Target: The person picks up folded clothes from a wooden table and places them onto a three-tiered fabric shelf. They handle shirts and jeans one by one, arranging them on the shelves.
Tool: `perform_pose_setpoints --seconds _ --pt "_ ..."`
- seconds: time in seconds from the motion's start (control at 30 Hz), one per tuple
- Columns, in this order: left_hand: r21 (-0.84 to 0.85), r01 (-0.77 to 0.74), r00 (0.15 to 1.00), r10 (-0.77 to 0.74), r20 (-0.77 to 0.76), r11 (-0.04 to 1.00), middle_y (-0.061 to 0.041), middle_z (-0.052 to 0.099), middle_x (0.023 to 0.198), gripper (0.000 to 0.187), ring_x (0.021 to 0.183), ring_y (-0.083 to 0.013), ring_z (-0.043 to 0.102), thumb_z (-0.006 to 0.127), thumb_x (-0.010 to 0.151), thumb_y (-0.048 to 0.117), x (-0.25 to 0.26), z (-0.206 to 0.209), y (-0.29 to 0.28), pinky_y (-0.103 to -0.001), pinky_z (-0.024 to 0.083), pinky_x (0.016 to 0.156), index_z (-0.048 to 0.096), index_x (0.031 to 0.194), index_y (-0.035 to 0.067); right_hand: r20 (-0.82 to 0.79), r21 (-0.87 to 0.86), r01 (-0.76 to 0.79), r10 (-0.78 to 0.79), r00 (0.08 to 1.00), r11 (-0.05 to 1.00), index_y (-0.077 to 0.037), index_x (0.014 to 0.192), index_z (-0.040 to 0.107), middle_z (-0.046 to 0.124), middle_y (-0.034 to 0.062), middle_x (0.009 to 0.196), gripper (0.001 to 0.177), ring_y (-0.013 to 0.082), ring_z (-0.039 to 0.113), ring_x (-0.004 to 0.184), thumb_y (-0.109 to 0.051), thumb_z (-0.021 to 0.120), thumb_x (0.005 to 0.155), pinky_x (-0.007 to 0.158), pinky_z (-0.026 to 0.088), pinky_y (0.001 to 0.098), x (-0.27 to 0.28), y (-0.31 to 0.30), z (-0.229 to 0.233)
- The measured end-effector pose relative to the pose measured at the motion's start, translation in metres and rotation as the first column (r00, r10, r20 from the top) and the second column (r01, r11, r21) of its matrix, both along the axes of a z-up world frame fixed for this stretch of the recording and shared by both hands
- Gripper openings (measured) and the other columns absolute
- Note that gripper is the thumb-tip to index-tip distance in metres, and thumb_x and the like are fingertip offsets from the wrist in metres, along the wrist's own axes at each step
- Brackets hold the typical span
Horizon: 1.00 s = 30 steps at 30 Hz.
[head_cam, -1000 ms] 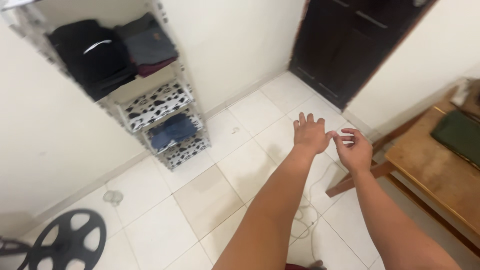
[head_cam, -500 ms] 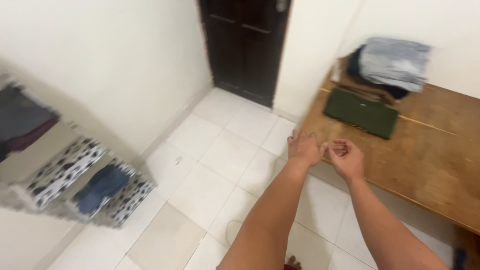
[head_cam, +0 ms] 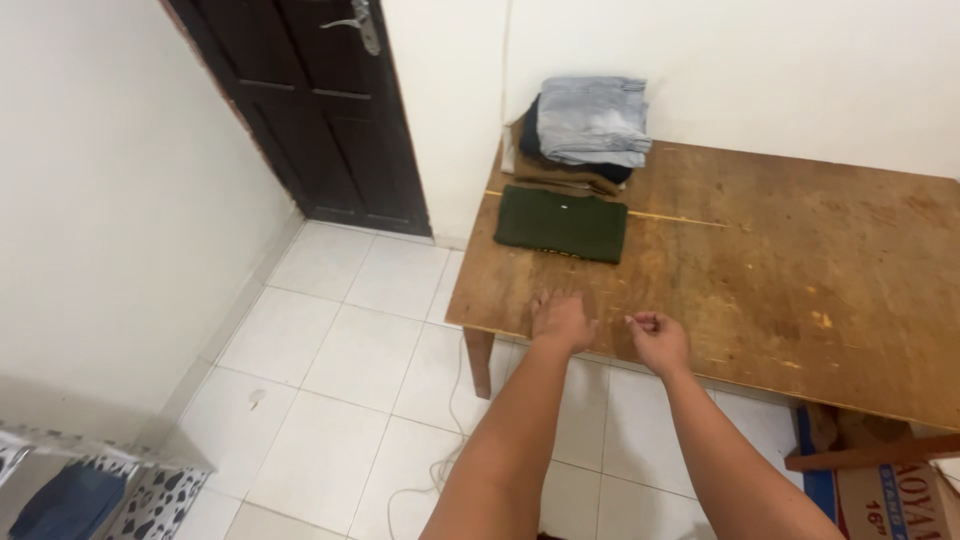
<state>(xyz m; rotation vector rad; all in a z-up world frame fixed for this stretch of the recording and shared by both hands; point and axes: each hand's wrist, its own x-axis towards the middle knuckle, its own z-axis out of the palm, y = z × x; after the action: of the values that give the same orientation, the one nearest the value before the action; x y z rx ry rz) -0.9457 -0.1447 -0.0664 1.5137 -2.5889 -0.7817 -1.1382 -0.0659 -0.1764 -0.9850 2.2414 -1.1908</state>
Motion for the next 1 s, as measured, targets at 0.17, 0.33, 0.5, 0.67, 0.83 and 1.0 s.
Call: perform_pose_setpoints --seconds 0.17,0.33,0.5,0.67,0.83,1.0 --pt "0.082 -0.006 0.999 0.002 0.048 0.997 -0.013 0.048 0.152 0.06 0.148 -0.0354 0.033 0.071 0.089 0.039 -0.022 -0.01 -0.02 -0.054 0.021 0.123 0.055 0.142 0.014 0.004 0.205 0.058 -0.06 0.998 0.977 -0.006 0.107 0.076 0.076 0.0067 0.094 0.037 0.0192 0.07 0.089 -0.037 0.077 0.088 0.082 0.055 0.034 -0.029 0.006 -0.017" --pt "0.097 -0.007 1.0 0.004 0.031 0.995 -0.015 0.05 0.151 0.06 0.145 -0.0369 0.038 0.071 0.091 0.04 -0.038 -0.047 -0.058 -0.05 0.026 0.123 0.057 0.14 0.008 0.01 0.244 0.043 -0.047 0.999 0.969 -0.006 0.11 0.077 0.077 0.0108 0.099 0.044 0.0235 0.072 0.092 -0.046 0.071 0.093 0.086 0.055 0.0363 -0.057 -0.016 -0.043" --pt "0.128 -0.021 0.997 0.03 -0.064 0.992 -0.022 0.042 0.154 0.061 0.142 -0.0402 0.04 0.072 0.091 0.035 -0.049 -0.098 -0.119 -0.049 0.033 0.118 0.054 0.142 0.007 0.074 0.219 0.047 -0.065 0.995 0.975 -0.004 0.109 0.078 0.08 0.0124 0.1 0.05 0.0255 0.074 0.096 -0.051 0.067 0.095 0.09 0.054 0.0366 -0.106 -0.064 -0.082" --pt "0.213 -0.076 0.997 0.08 -0.007 0.974 -0.021 0.038 0.156 0.057 0.14 -0.0403 0.04 0.075 0.09 0.031 -0.059 -0.111 -0.192 -0.05 0.037 0.115 0.056 0.14 0.009 0.017 0.237 0.021 -0.026 1.0 0.971 -0.006 0.115 0.075 0.078 0.0137 0.103 0.048 0.0272 0.074 0.097 -0.047 0.072 0.09 0.089 0.056 0.0393 -0.131 -0.161 -0.106" --pt "0.068 -0.185 0.982 0.187 -0.032 0.98 -0.019 0.039 0.156 0.047 0.143 -0.037 0.038 0.076 0.087 0.029 -0.073 -0.102 -0.261 -0.051 0.036 0.115 0.064 0.129 0.011 0.038 0.282 -0.062 0.053 0.998 0.957 -0.002 0.134 0.06 0.073 0.0175 0.121 0.066 0.0296 0.07 0.112 -0.045 0.077 0.086 0.098 0.053 0.0396 -0.138 -0.241 -0.115" --pt "0.107 -0.293 0.956 0.29 0.042 0.95 -0.021 0.031 0.159 0.063 0.146 -0.0399 0.029 0.077 0.087 0.032 -0.078 -0.112 -0.32 -0.055 0.028 0.117 0.05 0.14 0.012 -0.114 0.388 0.01 0.038 0.993 0.921 0.001 0.146 0.045 0.063 0.0229 0.132 0.087 0.0367 0.063 0.12 -0.046 0.082 0.081 0.101 0.05 0.0428 -0.144 -0.287 -0.105"
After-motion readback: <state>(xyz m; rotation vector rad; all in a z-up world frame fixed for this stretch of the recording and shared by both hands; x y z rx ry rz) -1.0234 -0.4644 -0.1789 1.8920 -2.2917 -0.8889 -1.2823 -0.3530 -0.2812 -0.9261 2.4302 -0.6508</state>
